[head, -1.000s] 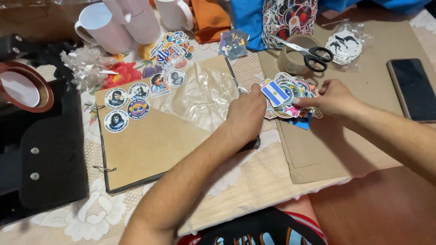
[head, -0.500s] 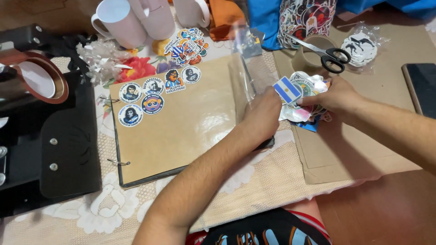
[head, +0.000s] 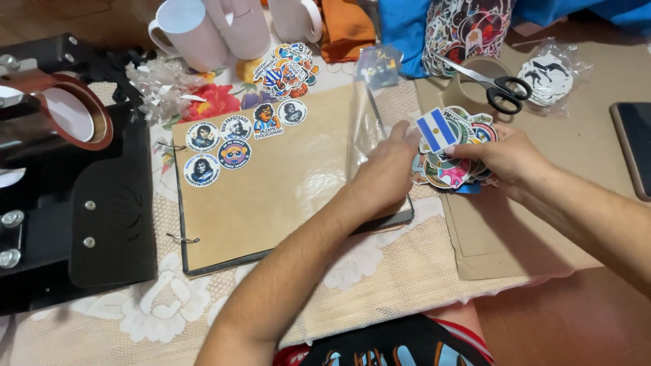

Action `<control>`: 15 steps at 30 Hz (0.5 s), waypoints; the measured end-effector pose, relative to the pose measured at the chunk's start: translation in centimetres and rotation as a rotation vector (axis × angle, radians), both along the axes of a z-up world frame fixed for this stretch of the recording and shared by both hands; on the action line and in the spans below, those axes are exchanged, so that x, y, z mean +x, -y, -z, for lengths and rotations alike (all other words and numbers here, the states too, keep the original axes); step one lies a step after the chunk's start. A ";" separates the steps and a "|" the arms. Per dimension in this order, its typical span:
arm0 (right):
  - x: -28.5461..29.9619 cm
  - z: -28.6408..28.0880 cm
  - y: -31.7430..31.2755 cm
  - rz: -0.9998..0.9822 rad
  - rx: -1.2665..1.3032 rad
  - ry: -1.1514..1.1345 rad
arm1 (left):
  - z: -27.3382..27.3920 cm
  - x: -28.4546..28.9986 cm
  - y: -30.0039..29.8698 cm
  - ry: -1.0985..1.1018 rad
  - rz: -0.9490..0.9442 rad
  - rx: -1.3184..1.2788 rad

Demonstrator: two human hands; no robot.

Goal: Peeling the adhesive backing off various decorative stickers and carefully applying them to the cover of a notebook.

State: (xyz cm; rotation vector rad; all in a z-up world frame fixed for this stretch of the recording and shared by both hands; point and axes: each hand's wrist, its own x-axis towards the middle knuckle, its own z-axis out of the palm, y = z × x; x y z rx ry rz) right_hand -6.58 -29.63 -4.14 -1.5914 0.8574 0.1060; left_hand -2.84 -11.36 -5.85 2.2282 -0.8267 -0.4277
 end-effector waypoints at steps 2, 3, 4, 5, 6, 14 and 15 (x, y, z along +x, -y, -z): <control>-0.2 -0.2 0.0 -0.028 -0.004 -0.026 | -0.6 0.2 -1.1 -0.067 0.007 -0.005; -0.3 0.0 0.2 -0.037 -0.013 -0.017 | 0.0 0.4 -1.5 0.025 -0.022 -0.035; -0.4 0.1 0.3 -0.044 -0.021 -0.008 | 0.6 0.7 -1.8 0.116 -0.048 -0.065; -0.5 0.3 0.5 -0.049 -0.017 -0.007 | 0.8 1.0 -2.3 0.117 -0.052 -0.061; -0.6 0.5 0.7 -0.062 -0.012 0.022 | 1.0 1.3 -2.7 0.194 -0.092 -0.084; -2.1 -1.6 0.3 0.005 0.077 0.274 | 3.6 2.7 -4.2 0.374 -0.126 -0.205; -2.3 -1.6 0.3 -0.005 0.120 0.346 | 3.5 2.5 -4.1 0.346 -0.138 -0.138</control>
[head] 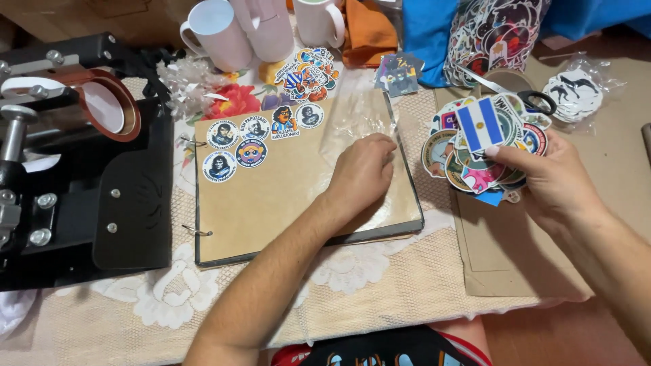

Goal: Peeling the adhesive backing off various decorative stickers and carefully applying them to the cover of a notebook.

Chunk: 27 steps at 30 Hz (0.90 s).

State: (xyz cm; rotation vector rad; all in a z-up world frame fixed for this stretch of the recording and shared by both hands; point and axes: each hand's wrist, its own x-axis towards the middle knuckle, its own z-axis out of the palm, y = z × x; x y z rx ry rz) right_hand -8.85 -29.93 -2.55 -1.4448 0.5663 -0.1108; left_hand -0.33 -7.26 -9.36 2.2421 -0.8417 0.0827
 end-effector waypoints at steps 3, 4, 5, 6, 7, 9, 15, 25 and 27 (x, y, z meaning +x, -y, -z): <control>-0.5 0.0 -1.1 -0.022 0.129 0.115 | -0.1 -0.4 0.2 -0.006 0.013 0.072; -0.6 0.1 -1.7 -0.033 0.218 0.159 | -0.2 -0.5 0.3 0.022 0.042 0.085; -0.7 0.6 -2.3 -0.033 0.218 0.161 | -0.9 -0.7 0.3 0.024 0.042 0.085; -0.8 1.1 -3.0 -0.015 0.250 0.187 | -1.7 -0.9 0.3 -0.046 0.040 0.109; -0.7 1.6 -3.7 0.000 0.284 0.215 | -2.6 -1.1 0.3 -0.114 0.037 0.135; -0.5 2.5 -4.5 0.048 0.201 0.258 | -3.8 -1.5 -0.1 -0.130 0.036 0.086; -0.4 4.3 -5.5 0.146 -0.086 0.345 | -3.4 -2.1 0.0 -0.090 0.016 0.030; -0.3 6.0 -6.3 0.076 -0.217 0.317 | -4.3 -3.1 0.8 -0.040 0.064 0.110; -0.3 5.7 -6.3 0.045 -0.263 0.320 | -4.8 -3.1 0.5 -0.062 0.084 0.104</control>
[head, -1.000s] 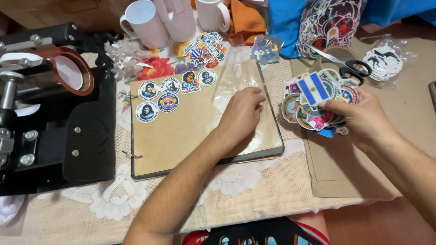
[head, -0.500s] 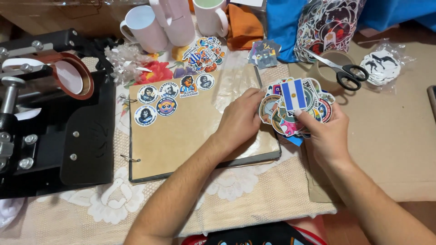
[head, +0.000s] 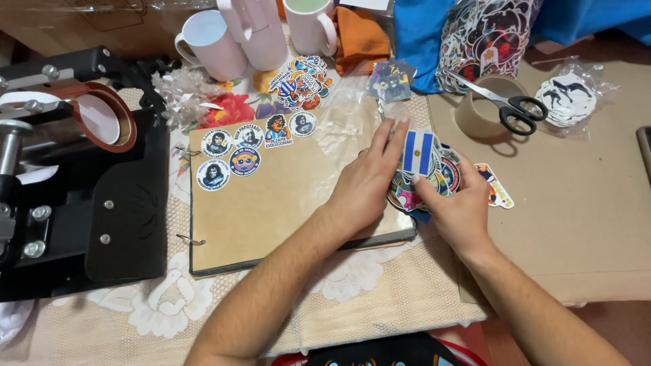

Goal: Peeling the adhesive backing off various decorative stickers and carefully applying them to the cover of a notebook.

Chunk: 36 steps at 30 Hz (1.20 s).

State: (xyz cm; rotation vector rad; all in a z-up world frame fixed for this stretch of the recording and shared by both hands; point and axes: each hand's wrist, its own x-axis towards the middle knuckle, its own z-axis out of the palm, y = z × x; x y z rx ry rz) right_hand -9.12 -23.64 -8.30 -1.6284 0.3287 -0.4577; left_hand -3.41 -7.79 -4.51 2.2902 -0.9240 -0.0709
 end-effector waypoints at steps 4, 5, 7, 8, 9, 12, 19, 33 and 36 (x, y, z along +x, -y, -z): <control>0.2 -0.6 0.0 -0.052 0.038 -0.028 | -1.0 0.4 -0.6 -0.034 0.022 -0.032; 0.5 -0.4 0.0 -0.052 0.039 -0.030 | -1.0 0.3 -0.7 -0.036 0.021 -0.031; 1.2 0.0 0.2 -0.133 0.122 -0.056 | -1.3 0.3 -0.8 -0.035 0.048 -0.017; 1.4 -0.1 0.2 -0.131 0.122 -0.057 | -0.7 0.5 -0.6 -0.036 0.050 -0.017; 1.7 -0.2 0.2 -0.169 0.109 -0.099 | -0.2 0.7 -0.4 -0.041 0.052 -0.011; 2.6 0.4 0.4 -0.217 0.024 -0.142 | 0.2 1.0 -0.5 -0.040 0.056 -0.003; 5.8 1.3 1.9 -0.330 -0.262 -0.314 | -1.4 1.0 -1.6 -0.024 0.071 0.010; 6.6 -3.2 0.9 -0.597 -0.464 -0.396 | -1.5 1.4 -1.2 0.120 0.039 0.194; 6.1 -3.8 0.4 -0.571 -0.300 -0.403 | -2.1 0.9 -1.1 0.196 0.023 0.262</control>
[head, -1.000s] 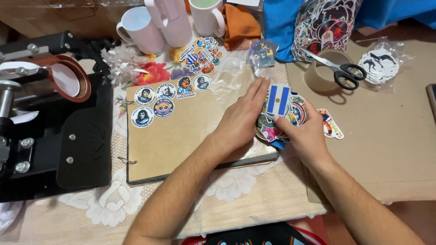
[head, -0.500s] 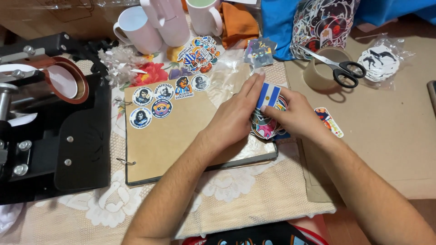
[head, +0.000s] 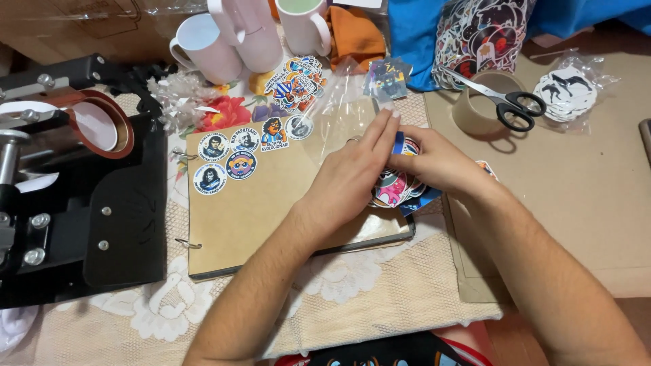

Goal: Peeling the adhesive backing off various decorative stickers and carefully applying them to the cover of a notebook.

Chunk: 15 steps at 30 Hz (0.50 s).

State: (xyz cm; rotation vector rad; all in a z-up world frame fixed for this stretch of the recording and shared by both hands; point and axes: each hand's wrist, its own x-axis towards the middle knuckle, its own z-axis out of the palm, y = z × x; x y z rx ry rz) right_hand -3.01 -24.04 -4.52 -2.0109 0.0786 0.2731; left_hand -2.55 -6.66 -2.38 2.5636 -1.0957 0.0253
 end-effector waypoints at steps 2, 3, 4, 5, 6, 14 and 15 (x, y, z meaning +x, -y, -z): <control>-0.5 -0.4 -0.4 0.032 0.071 -0.008 | 0.0 -0.3 0.0 0.036 -0.001 0.030; -0.6 -0.2 -0.4 0.053 0.111 -0.017 | 0.3 -0.3 0.1 0.079 -0.004 0.071; -0.8 0.1 -0.3 0.077 0.153 -0.029 | 0.6 -0.3 0.1 0.119 -0.004 0.113; -0.5 0.4 -0.1 0.079 0.153 -0.031 | 0.6 -0.4 0.0 0.117 -0.003 0.114; -0.2 0.6 0.1 0.006 0.046 0.020 | 0.6 -0.4 0.0 0.116 0.000 0.124; -0.7 0.1 0.0 -0.113 -0.065 0.050 | 1.6 -1.6 0.8 0.337 -0.022 0.223; -0.9 0.1 -0.1 -0.097 -0.039 0.044 | 1.7 -1.5 0.9 0.418 -0.046 0.255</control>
